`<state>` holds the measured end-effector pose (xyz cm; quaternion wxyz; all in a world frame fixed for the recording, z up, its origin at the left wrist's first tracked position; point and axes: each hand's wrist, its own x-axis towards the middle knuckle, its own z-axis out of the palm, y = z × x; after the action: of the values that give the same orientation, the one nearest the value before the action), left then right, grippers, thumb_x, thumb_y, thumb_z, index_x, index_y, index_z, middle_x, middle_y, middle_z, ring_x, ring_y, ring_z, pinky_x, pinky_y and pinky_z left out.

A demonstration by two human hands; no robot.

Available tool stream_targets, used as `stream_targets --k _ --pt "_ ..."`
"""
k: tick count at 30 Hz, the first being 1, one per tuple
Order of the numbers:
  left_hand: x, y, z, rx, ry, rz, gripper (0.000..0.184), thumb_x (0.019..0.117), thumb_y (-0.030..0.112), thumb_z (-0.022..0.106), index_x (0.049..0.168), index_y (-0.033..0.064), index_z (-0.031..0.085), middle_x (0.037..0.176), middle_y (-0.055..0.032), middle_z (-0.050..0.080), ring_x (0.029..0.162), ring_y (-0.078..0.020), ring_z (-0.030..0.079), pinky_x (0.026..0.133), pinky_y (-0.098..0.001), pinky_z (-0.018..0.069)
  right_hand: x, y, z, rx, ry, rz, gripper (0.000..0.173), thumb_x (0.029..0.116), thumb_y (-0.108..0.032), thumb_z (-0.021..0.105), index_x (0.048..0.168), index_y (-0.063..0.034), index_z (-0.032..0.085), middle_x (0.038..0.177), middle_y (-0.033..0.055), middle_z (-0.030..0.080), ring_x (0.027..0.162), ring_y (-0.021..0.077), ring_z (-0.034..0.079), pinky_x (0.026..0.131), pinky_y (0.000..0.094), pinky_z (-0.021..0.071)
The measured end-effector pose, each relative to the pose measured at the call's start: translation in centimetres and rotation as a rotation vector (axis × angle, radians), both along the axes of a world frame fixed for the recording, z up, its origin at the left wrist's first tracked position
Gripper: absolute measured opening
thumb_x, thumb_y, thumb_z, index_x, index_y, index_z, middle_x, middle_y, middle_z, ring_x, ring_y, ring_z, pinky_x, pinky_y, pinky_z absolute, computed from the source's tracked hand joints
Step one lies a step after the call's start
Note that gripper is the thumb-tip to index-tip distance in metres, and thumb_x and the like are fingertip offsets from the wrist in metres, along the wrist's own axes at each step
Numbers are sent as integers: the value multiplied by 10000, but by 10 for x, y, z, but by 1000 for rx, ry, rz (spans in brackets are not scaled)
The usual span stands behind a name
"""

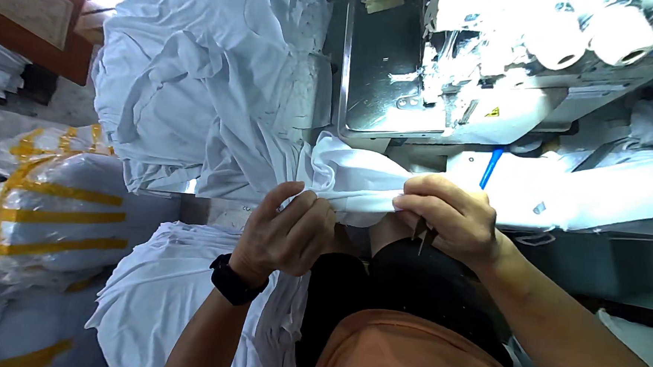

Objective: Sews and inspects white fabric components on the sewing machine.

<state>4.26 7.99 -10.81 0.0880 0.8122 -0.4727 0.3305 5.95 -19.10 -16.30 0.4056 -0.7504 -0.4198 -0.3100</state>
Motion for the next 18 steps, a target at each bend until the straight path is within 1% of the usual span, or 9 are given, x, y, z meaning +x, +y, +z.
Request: stream_targets --k 3,5,6,8,10,12,14,16,18 --pt "0 -12 -1 -232 483 45 67 983 67 630 939 25 602 954 -94 702 977 -127 686 1063 -304 455 -1 0 14 164 413 119 75 909 -87 703 893 -33 655 867 11 646 766 -19 585 677 93 491" --pt "1 -21 2 -505 932 14 36 974 17 611 1006 1 605 891 -19 679 796 -1 649 780 -159 553 1 -3 21 186 663 132 106 904 -159 733 914 -70 677 813 -72 638 672 -87 532 591 65 449" --pt "2 -22 4 -588 1081 -33 43 994 19 583 1026 12 611 883 14 659 749 26 613 698 -146 539 3 -3 20 160 686 121 151 900 -181 743 943 -53 676 803 -65 627 650 -84 512 574 67 432" --pt "5 -21 5 -639 1193 -121 88 959 42 642 1033 12 678 926 33 681 784 31 620 694 -155 547 4 -2 15 96 619 136 314 861 -272 793 998 -18 669 837 -31 629 702 -62 536 619 83 462" --pt "3 -22 5 -526 1012 -72 253 845 124 813 1030 13 681 935 2 682 850 -4 646 776 -169 570 1 -1 11 18 524 126 488 785 -373 836 1050 -8 652 850 -8 618 726 -34 525 638 105 444" --pt "-3 -27 4 -370 767 38 294 829 143 818 1029 31 633 890 -31 682 851 -54 621 915 -250 458 -2 1 10 -41 470 101 521 787 -396 819 1103 -4 685 841 12 647 716 0 541 644 143 451" --pt "-4 -32 -1 -276 597 43 224 869 127 785 1016 25 651 851 -62 680 819 -110 620 963 -338 407 -5 4 13 -35 476 140 411 852 -331 784 1103 -11 723 846 16 675 726 5 575 656 149 481" --pt "-3 -33 -8 -241 481 27 112 907 112 747 941 33 675 789 -70 649 776 -145 614 951 -366 411 -10 10 13 38 443 174 161 889 -151 726 957 -6 746 757 21 634 667 18 556 596 143 456" --pt "-3 -33 -16 -284 406 20 91 928 79 704 886 45 631 756 -69 593 749 -156 580 934 -365 405 -15 14 11 66 317 127 70 890 -46 670 881 -9 729 699 49 604 604 73 539 532 195 409"
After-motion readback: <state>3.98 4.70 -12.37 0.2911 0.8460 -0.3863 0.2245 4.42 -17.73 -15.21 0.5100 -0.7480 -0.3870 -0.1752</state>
